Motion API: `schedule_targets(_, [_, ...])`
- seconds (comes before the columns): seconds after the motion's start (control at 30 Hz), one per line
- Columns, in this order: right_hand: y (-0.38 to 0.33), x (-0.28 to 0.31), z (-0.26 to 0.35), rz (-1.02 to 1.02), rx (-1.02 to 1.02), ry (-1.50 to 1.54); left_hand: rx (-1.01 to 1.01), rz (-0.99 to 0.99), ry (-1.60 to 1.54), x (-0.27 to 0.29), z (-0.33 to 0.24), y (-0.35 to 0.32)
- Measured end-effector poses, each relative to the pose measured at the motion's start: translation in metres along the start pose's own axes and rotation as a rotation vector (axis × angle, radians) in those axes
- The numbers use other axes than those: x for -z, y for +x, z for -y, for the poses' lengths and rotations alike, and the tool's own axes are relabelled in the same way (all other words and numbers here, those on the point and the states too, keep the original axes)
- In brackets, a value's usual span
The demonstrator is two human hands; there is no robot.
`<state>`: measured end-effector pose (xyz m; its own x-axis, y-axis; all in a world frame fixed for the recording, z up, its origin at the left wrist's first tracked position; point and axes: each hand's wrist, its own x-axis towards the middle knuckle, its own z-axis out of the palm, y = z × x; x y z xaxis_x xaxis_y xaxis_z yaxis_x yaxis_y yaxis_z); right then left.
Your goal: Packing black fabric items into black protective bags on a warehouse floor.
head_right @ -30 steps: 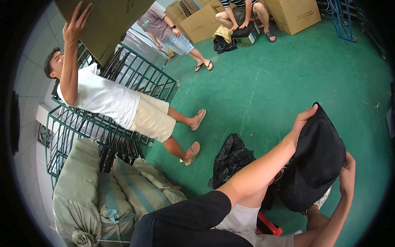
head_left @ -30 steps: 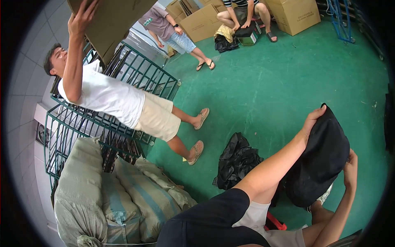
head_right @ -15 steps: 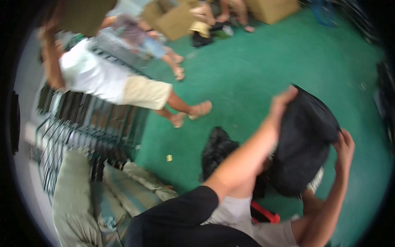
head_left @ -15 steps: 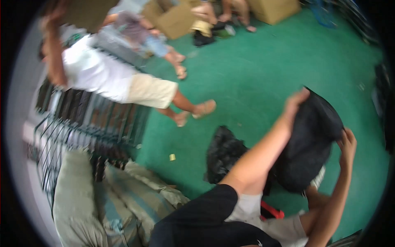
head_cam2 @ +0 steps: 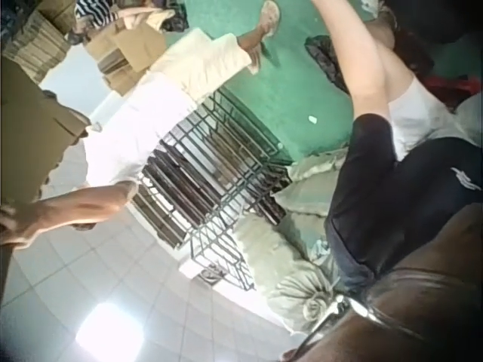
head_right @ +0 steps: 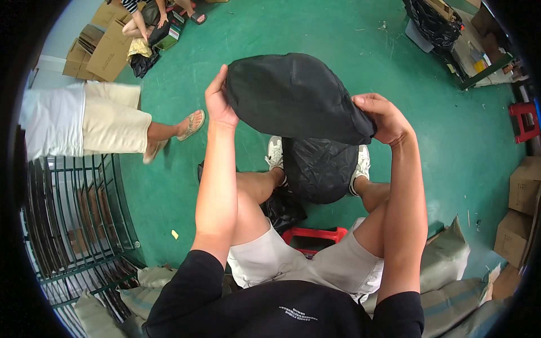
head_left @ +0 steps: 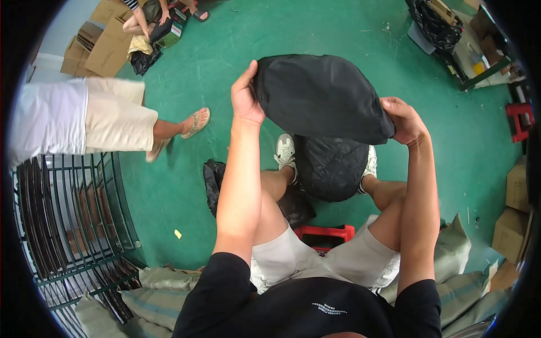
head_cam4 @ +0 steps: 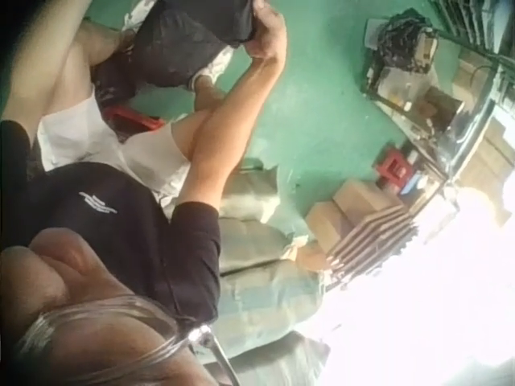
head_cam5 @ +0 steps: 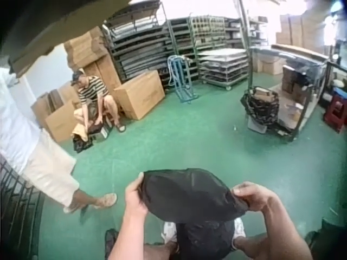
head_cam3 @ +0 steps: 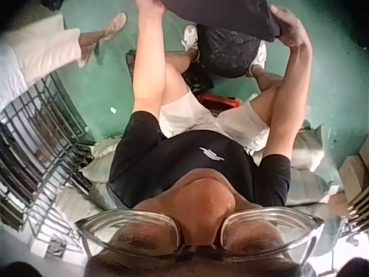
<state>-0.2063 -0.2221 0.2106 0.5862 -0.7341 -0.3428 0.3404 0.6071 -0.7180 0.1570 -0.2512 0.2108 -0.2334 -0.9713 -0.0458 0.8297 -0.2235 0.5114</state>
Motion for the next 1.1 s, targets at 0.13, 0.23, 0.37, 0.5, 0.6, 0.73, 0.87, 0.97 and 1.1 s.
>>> schedule_targets(0.13, [-0.003,-0.003,-0.008,0.3,0.344,0.215,0.081,0.099,0.002,-0.023,0.008,-0.008])
schedule_targets(0.23, [-0.007,-0.015,-0.004,0.372,0.448,0.397,0.141,0.283,0.083,-0.016,0.01,-0.016])
schedule_targets(0.37, [-0.01,0.036,-0.012,0.442,0.65,0.464,0.105,0.536,0.241,-0.008,0.014,-0.017])
schedule_targets(0.5, [-0.012,-0.018,-0.01,0.505,0.581,0.422,-0.085,0.474,-0.278,-0.018,0.058,-0.022])
schedule_targets(0.6, [0.0,-0.007,-0.015,0.237,0.279,0.31,-0.122,0.061,0.012,-0.038,0.057,-0.009])
schedule_targets(0.73, [0.006,-0.017,-0.008,0.118,0.369,0.381,0.292,-0.054,-0.33,0.01,0.048,0.012])
schedule_targets(0.87, [0.003,0.01,0.003,-0.035,0.318,0.418,0.506,-0.234,-0.292,-0.012,0.047,-0.006])
schedule_targets(0.97, [-0.001,0.016,0.005,0.069,0.402,0.466,0.33,-0.039,-0.36,-0.028,0.055,-0.016])
schedule_targets(1.1, [0.0,0.028,0.003,0.215,0.52,0.513,-0.051,0.229,-0.072,-0.049,0.063,-0.015])
